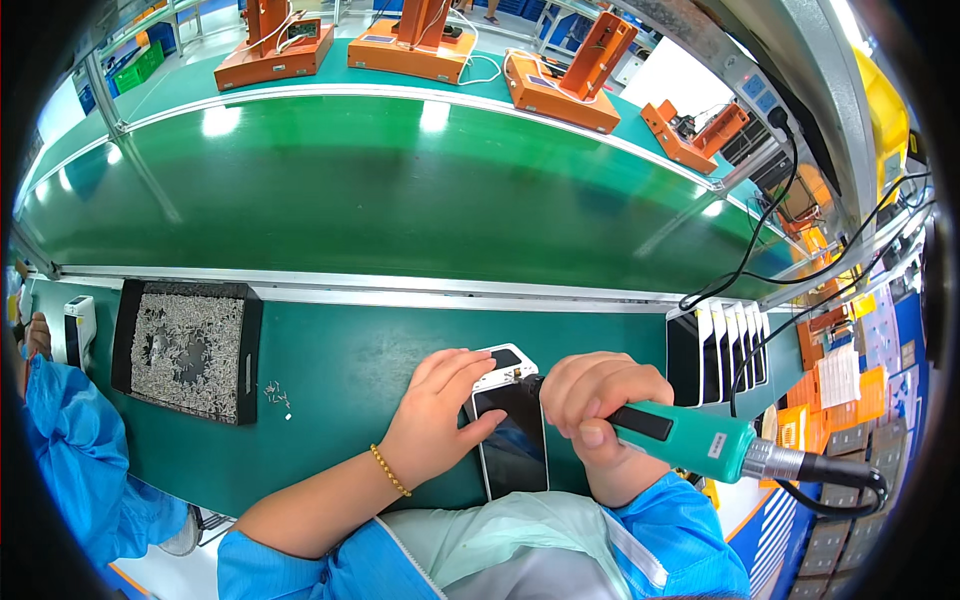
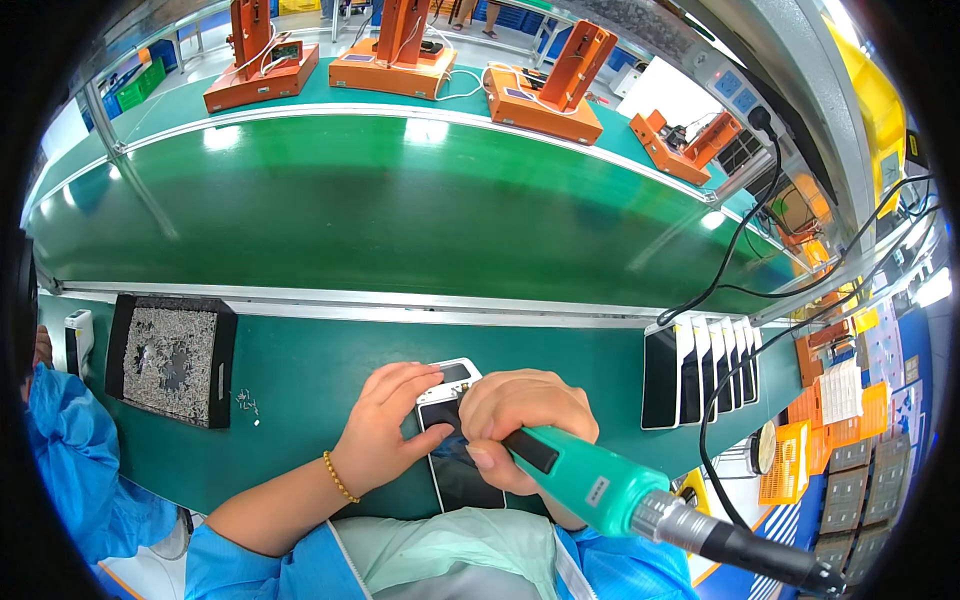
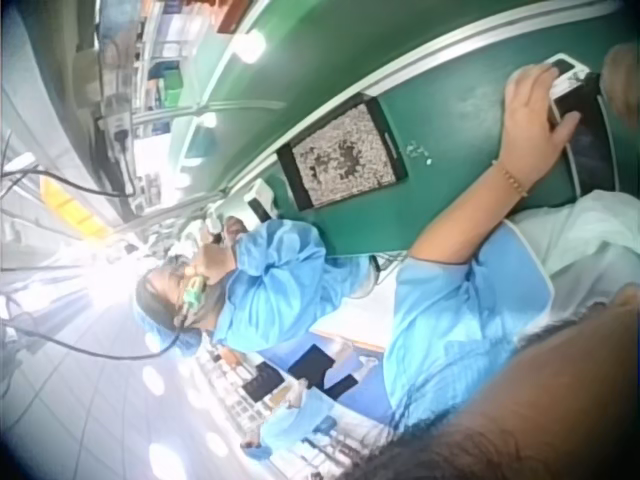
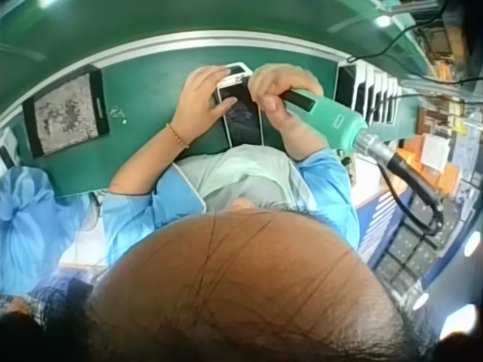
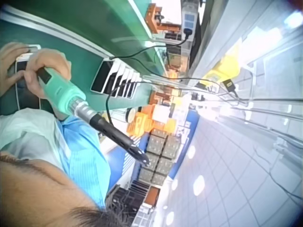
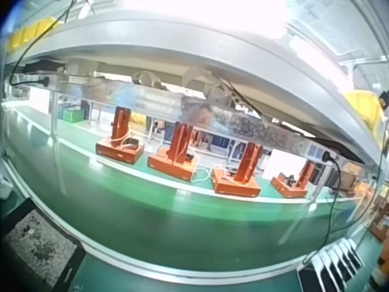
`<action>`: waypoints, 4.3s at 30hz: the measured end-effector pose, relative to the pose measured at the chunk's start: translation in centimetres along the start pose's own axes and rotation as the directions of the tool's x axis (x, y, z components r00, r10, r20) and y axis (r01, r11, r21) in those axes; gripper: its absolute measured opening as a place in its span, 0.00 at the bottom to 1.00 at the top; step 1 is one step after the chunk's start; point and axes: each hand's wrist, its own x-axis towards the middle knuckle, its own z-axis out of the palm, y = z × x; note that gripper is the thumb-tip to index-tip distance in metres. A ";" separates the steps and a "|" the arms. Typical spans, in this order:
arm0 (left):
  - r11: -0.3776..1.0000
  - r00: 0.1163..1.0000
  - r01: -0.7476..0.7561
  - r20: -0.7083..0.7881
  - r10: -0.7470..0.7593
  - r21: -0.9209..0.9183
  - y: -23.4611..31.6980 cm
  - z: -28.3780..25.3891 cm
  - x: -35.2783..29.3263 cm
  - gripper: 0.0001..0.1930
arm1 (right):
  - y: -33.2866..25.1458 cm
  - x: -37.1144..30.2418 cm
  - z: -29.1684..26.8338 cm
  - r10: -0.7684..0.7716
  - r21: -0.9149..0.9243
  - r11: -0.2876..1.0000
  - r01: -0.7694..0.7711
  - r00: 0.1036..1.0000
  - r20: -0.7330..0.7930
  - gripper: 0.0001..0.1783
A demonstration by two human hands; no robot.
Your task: The person fastens screws into handheld electronic devices using an electric screwdriver.
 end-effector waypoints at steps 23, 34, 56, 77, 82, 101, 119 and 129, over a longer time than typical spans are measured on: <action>0.784 0.942 0.334 -0.221 -0.253 0.523 1.8 -8.7 -9.9 0.08 | -6.1 -0.2 -2.0 -0.383 -0.168 0.920 0.355 0.905 -0.187 0.17; 0.441 0.782 0.620 -0.468 -0.411 0.649 -0.9 -10.6 -10.8 0.08 | -6.0 -0.3 -1.1 -0.408 -0.112 0.912 0.396 0.905 -0.123 0.17; 0.856 0.809 0.518 -0.330 -0.486 0.009 1.6 -9.4 -7.8 0.02 | -6.5 -1.6 -2.6 -0.452 -0.146 0.889 0.434 0.883 -0.126 0.16; 0.971 1.000 0.010 0.000 -0.011 -0.238 4.3 -2.5 -2.4 0.14 | -7.2 -1.5 0.6 0.095 0.446 0.893 -0.063 0.994 -0.051 0.09; 0.978 0.999 -0.033 -0.008 0.032 -0.206 4.2 -2.5 -2.3 0.15 | -6.8 -1.6 0.5 0.064 0.444 0.896 -0.032 0.996 -0.058 0.09; 0.984 0.999 0.029 0.027 -0.024 -0.178 4.4 -2.6 -2.5 0.14 | -6.7 -1.5 0.3 0.020 0.421 0.907 -0.025 1.000 0.016 0.10; 0.977 1.000 -0.026 0.009 0.028 -0.212 4.3 -2.7 -2.2 0.16 | -6.6 -1.3 0.7 0.089 0.404 0.911 -0.086 0.996 0.012 0.11; 0.989 0.999 -0.004 0.049 -0.003 0.147 1.2 -2.4 -0.6 0.31 | -4.4 -1.0 0.5 0.109 0.169 0.980 -0.107 0.994 -0.005 0.10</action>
